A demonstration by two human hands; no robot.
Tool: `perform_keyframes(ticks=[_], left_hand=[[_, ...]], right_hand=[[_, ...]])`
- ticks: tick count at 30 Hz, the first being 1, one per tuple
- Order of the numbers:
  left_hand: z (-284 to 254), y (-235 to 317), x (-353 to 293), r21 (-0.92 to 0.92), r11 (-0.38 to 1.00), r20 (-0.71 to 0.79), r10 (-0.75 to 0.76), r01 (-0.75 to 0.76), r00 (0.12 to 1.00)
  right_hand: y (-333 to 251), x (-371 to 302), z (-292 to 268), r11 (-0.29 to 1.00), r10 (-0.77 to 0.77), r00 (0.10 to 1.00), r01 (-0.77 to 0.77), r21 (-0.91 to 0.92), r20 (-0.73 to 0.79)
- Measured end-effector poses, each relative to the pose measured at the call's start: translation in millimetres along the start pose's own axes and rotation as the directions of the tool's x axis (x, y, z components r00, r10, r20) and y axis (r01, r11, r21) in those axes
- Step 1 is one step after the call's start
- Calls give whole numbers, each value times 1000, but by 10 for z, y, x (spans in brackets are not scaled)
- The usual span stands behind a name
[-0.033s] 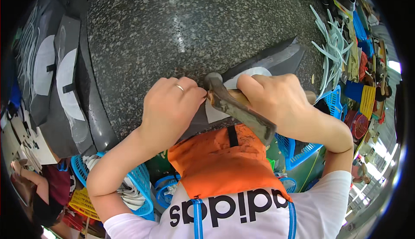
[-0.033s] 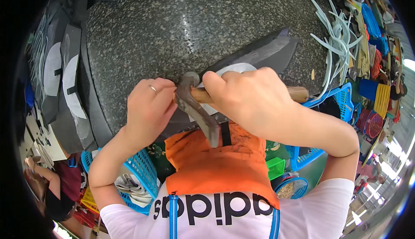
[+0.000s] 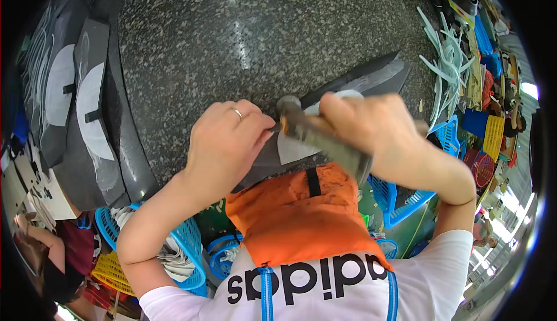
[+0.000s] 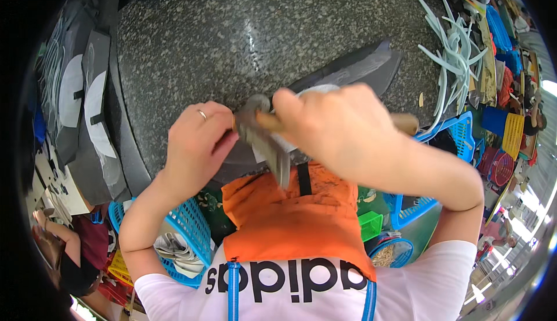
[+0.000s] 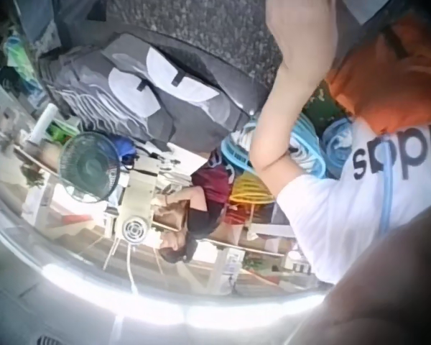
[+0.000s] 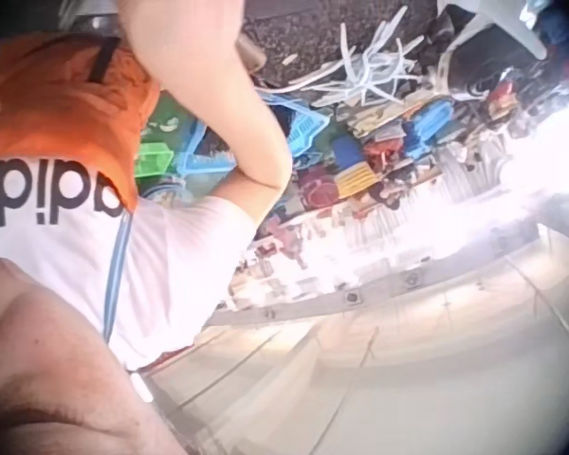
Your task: The person folds the edges of shoe upper components and hammers them flat with a hammer on a workbench, then stacks the finished pieces.
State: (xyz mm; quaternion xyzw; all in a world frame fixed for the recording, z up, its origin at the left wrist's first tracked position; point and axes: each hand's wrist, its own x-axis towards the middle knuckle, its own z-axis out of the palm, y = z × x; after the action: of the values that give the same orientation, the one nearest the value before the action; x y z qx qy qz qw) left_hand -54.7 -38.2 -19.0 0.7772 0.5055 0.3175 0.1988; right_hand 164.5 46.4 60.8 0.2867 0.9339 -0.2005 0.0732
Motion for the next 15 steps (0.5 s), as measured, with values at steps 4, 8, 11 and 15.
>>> perform_keyframes(ticks=[4,8,11,15], left_hand=[[-52,41,-136,59,998,-18,23,-22,1000],[-155,-3,-255,9,999,-4,-44,44,999],[-128,64,-313,167,984,-82,81,-66,993],[-179,10,-447,69,993,-71,-87,92,994]], right_hand=[[-77,23,57,999,-41,999,42,27,-22],[-137,61,92,999,-53,998,53,-11,-35],[-200,92,120,996,-81,996,79,-29,-49],[-244,171,73,992,-102,994,105,-69,48]])
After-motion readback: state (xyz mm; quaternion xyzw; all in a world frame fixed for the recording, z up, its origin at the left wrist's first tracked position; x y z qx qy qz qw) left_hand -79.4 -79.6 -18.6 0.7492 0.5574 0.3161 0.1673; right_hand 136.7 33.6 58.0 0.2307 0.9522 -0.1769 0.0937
